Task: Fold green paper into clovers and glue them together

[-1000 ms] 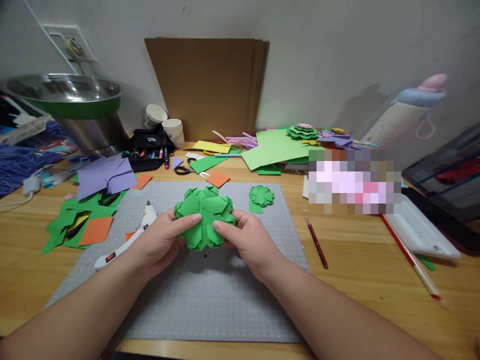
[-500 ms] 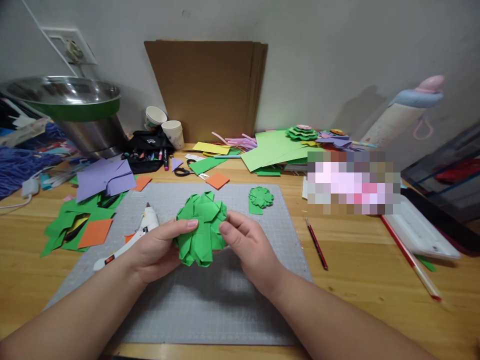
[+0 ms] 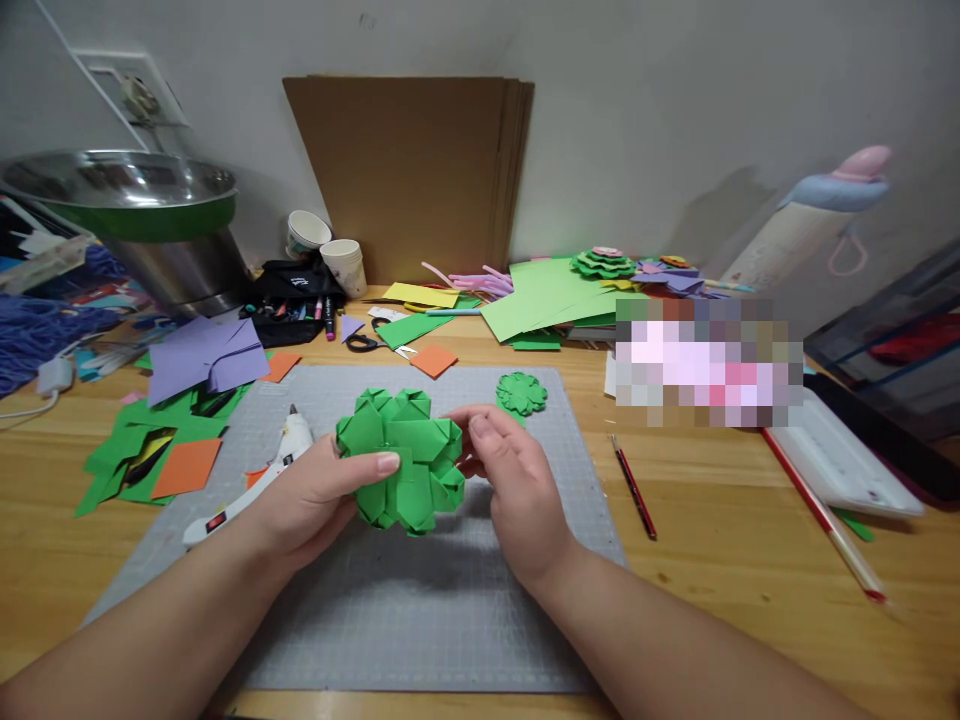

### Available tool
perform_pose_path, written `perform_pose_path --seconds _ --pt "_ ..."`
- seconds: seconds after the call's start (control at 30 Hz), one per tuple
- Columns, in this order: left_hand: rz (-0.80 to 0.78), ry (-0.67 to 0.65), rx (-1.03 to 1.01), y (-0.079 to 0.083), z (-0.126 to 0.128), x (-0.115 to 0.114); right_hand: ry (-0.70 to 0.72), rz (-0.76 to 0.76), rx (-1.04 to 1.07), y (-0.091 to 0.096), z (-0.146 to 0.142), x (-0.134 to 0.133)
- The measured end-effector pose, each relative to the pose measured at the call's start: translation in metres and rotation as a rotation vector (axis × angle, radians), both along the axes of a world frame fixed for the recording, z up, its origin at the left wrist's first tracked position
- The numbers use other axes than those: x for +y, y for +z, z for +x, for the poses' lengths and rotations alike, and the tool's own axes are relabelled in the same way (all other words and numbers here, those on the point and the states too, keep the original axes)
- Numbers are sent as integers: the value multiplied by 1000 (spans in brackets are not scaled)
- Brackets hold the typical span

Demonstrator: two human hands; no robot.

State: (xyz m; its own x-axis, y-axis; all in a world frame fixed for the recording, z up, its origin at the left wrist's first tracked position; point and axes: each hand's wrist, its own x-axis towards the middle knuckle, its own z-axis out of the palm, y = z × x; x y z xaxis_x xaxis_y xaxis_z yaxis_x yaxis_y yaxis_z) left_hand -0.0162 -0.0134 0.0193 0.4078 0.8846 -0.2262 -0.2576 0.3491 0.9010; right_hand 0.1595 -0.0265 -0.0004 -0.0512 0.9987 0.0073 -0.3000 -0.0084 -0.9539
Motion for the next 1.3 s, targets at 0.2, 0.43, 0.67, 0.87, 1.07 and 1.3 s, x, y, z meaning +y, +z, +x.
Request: perform_pose_path --seconds 0.2,0.43,0.67,0.87,1.07,1.3 --pt "13 87 180 -3 1 -1 171 -78 38 1 -5 1" --pt "89 69 319 -4 2 -2 212 -164 -9 -4 -8 4" --pt "97 6 252 -5 -1 0 165 -174 29 -3 -7 7" --pt "60 59 300 -3 0 1 197 -185 19 -4 -6 6" --pt "72 58 301 -4 0 1 230 -211 2 -4 -6 7" --pt "47 33 215 -4 -2 1 227 -210 4 -4 -7 5"
